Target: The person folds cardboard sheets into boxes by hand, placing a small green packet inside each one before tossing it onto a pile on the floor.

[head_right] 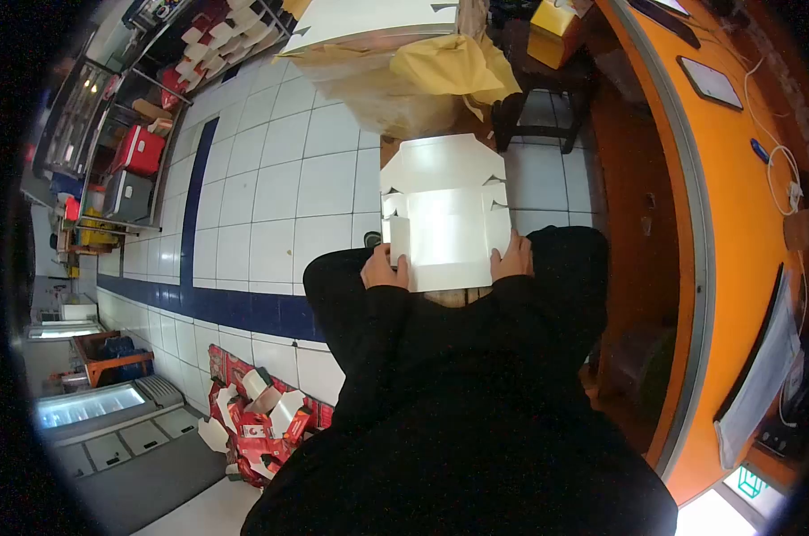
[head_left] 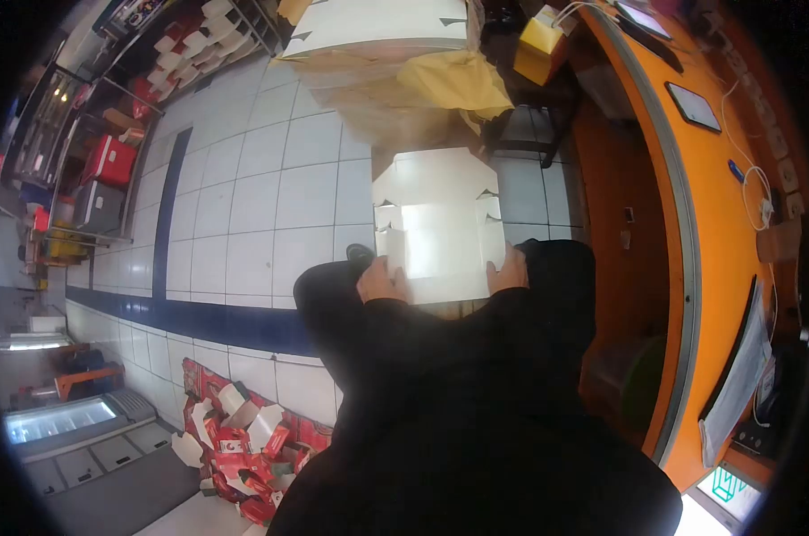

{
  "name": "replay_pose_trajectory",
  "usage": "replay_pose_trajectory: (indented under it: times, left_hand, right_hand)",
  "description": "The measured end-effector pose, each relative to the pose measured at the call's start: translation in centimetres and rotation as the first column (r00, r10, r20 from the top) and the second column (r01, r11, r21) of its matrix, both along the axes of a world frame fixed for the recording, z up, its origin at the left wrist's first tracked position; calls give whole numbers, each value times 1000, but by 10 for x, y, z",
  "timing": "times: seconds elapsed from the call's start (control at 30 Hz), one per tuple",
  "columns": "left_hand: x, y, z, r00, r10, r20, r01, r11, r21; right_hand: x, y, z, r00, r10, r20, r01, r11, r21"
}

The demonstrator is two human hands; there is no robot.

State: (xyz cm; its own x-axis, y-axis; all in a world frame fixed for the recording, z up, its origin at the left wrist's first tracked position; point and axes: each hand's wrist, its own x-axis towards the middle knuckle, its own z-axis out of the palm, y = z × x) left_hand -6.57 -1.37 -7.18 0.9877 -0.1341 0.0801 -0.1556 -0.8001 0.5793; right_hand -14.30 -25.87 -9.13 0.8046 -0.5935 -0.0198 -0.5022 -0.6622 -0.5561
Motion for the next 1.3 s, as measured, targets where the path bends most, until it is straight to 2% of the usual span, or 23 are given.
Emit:
replay_pose_trajectory:
  times: [0.13, 0.17, 0.2, 0.23, 0.3, 0.37, 0.47, 0.5, 0.57, 0.6, 0.63, 0.67, 0.7, 0.77, 0.8, 0.87, 1.07, 1.1, 1.13, 1.17, 1.2, 1.27, 1.3]
  left_hand:
    - [15, 4, -8, 991, 40, -125, -62, 983, -171]
    - [20, 8, -17, 988, -33, -151, -49, 860, -507]
    - [24, 12, -24, 983, -111, -149, -47, 626, -778]
    - [25, 14, -11, 982, -114, -149, -45, 626, -778]
    - [25, 23, 12, 911, -194, -365, -253, 436, -864]
    - [28, 29, 18, 898, -250, -363, -250, 390, -886]
    - [24, 29, 28, 852, -302, -428, -385, 193, -903]
    - [23, 31, 23, 850, -309, -427, -384, 193, -903]
    - [22, 35, 14, 849, -236, -474, -366, 385, -847]
    - [18, 34, 12, 848, -236, -475, -366, 387, -846]
    - [14, 29, 10, 856, -203, -476, -299, 557, -775]
    - [10, 25, 7, 865, -170, -472, -227, 706, -670]
    - [8, 20, 7, 864, -168, -475, -230, 708, -668]
    - [2, 11, 10, 984, -95, -152, 54, 966, -253]
    - [0, 8, 7, 984, -93, -153, 52, 966, -253]
    - [1, 2, 1, 939, -3, -344, -88, 964, -249]
    - [4, 8, -7, 930, -42, -365, -123, 901, -417]
    - [3, 6, -3, 930, -41, -366, -124, 901, -416]
    - [0, 2, 2, 929, -47, -368, -77, 945, -317]
    - [-3, -1, 5, 927, -53, -370, -30, 977, -213]
    - [-5, -4, 3, 926, -50, -373, -31, 977, -209]
    - [-7, -15, 1, 952, -155, -265, 191, 975, 116]
    - [-7, -20, 4, 951, -155, -268, 191, 975, 114]
  right_hand:
    - [2, -3, 0, 997, -64, -30, 64, 998, -25]
    - [1, -8, -4, 998, -67, -14, 67, 998, -2]
    - [1, -11, -6, 998, -70, 2, 70, 997, 21]
    - [2, -12, -4, 997, -73, 3, 73, 997, 21]
    - [5, -14, -1, 988, -153, 25, 144, 967, 212]
    - [8, -18, -13, 989, -129, 67, 109, 962, 250]
    - [6, -19, 1, 987, -100, 124, 65, 964, 258]
    - [6, -20, 6, 986, -86, 145, 50, 971, 235]
    - [3, -23, 5, 992, -26, 123, 9, 991, 136]
    - [5, -20, 9, 981, -104, 165, 49, 950, 307]
    - [7, -17, 14, 963, -187, 193, 76, 879, 471]
    - [7, -12, 19, 964, -185, 192, 75, 878, 472]
    - [6, -2, 42, 981, -152, 117, 98, 921, 377]
    - [3, 9, 54, 992, -123, 34, 109, 955, 276]
    - [3, 11, 53, 995, -96, -25, 99, 966, 239]
    - [4, 9, 47, 994, -73, -83, 88, 975, 202]
    - [4, 1, 34, 975, -155, -157, 180, 970, 163]
    - [4, 4, 33, 991, -63, -122, 75, 993, 96]
    - [2, 7, 32, 995, 34, -95, -32, 999, 26]
    - [-1, 11, 31, 995, 36, -98, -34, 999, 30]
    - [-1, 19, 43, 978, 124, -165, -132, 990, -40]
    - [-3, 26, 44, 949, 202, -241, -232, 967, -103]
    - [-3, 29, 36, 926, 202, -319, -262, 952, -159]
